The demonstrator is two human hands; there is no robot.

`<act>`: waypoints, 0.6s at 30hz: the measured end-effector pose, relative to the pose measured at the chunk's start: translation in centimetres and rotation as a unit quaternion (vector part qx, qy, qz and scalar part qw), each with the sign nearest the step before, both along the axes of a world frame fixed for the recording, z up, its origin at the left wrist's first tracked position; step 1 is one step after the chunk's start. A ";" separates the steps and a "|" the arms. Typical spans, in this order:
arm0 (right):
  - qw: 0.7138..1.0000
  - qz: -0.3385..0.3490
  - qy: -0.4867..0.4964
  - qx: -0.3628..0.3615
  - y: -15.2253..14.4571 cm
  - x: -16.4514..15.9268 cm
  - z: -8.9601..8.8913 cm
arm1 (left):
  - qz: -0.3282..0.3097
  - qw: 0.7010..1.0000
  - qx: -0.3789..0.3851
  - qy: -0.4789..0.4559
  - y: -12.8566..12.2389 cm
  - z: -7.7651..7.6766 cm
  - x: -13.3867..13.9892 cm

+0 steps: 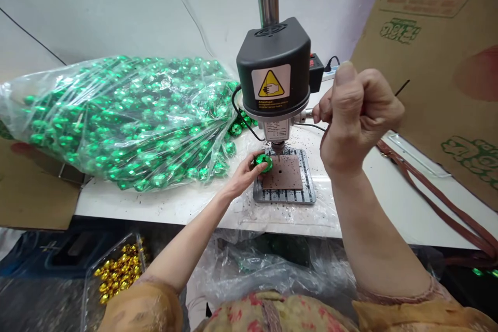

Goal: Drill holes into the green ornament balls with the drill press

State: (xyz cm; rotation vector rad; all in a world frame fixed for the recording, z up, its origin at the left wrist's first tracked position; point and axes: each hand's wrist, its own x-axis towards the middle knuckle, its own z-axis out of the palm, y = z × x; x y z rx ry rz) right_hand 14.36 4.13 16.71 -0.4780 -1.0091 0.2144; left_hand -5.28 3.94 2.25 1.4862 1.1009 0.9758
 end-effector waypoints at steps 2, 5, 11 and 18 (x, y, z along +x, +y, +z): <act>1.000 0.007 -0.001 0.004 0.1 0.1 0.0 | -0.001 1.000 -0.018 -0.014 0.4 -0.5 0.5; 1.000 0.003 -0.005 0.004 0.0 0.1 0.0 | 0.006 1.000 -0.022 -0.021 0.6 -1.0 1.1; 1.000 0.013 -0.013 -0.002 0.0 0.2 -0.1 | 0.007 1.000 0.007 -0.021 0.7 -1.4 2.0; 0.999 -0.004 -0.026 -0.018 0.2 0.2 -0.3 | 0.050 0.995 0.070 0.048 0.7 -2.4 2.6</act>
